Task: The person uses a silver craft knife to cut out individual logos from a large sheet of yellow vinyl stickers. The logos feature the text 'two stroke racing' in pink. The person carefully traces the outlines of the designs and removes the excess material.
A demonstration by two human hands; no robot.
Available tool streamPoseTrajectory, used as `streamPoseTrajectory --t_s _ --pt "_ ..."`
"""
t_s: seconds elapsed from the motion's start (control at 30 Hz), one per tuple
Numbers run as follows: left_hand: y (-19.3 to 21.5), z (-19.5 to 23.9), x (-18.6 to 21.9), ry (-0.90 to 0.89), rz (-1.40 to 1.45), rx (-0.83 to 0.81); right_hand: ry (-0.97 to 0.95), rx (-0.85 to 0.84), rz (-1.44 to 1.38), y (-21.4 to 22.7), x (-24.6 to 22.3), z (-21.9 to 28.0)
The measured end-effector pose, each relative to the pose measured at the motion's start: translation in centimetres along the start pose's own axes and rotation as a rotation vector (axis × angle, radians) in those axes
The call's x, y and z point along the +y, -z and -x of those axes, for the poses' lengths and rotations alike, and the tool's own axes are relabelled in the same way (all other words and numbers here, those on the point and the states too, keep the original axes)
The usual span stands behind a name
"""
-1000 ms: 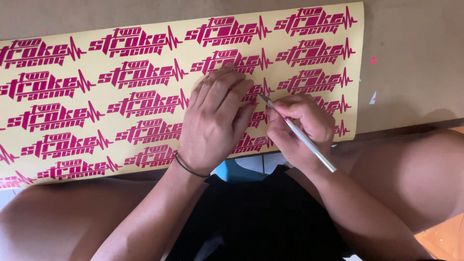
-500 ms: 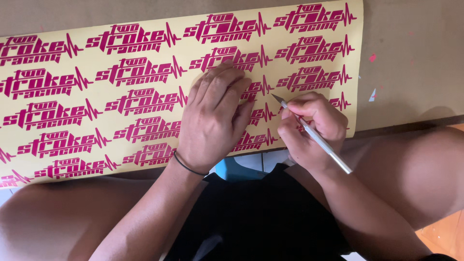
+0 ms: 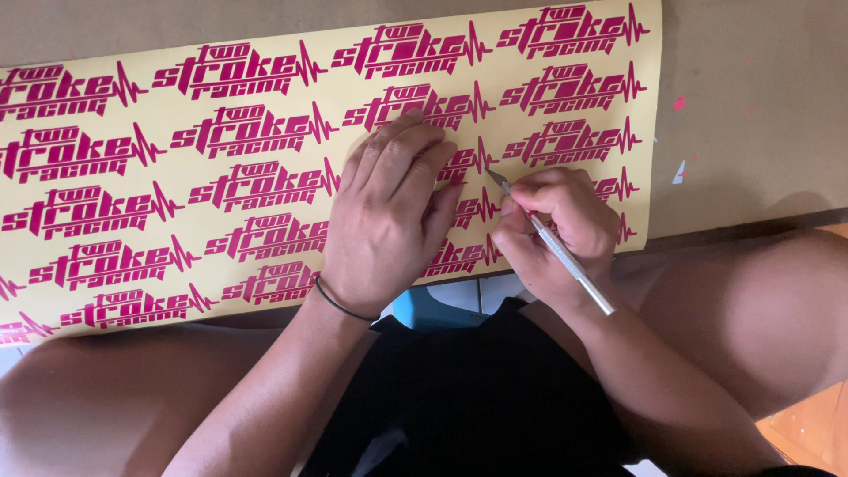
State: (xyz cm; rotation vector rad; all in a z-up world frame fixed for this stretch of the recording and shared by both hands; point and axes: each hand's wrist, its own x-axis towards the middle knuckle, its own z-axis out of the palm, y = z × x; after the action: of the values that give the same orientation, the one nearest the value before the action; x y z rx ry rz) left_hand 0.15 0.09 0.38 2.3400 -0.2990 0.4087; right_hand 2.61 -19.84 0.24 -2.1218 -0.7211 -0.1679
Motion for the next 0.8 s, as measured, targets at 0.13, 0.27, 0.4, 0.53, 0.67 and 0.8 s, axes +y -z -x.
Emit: streamPoseTrajectory --t_s 0.13,0.27,0.4,0.53,0.67,0.8 --pt "-0.1 0.1 -0.1 0.001 -0.007 0.003 0.006 0.015 0.008 -0.2 0.2 0.1" --pt "-0.2 0.2 -0.1 0.003 -0.008 0.0 0.032 0.009 0.01 -0.2 0.3 0.0" --pt "0.0 0.1 -0.1 -0.009 0.002 0.002 0.027 0.038 -0.044 -0.1 -0.1 0.0" --pt "-0.1 0.3 -0.3 -0.019 -0.01 0.003 0.035 0.025 -0.044 0.1 -0.4 -0.1" --pt "-0.1 0.3 -0.6 -0.078 0.067 0.046 0.057 -0.018 -0.1 0.2 -0.5 -0.1" --pt "0.7 0.2 -0.5 0.067 0.355 0.111 -0.072 -0.038 -0.281 0.9 -0.9 0.2"
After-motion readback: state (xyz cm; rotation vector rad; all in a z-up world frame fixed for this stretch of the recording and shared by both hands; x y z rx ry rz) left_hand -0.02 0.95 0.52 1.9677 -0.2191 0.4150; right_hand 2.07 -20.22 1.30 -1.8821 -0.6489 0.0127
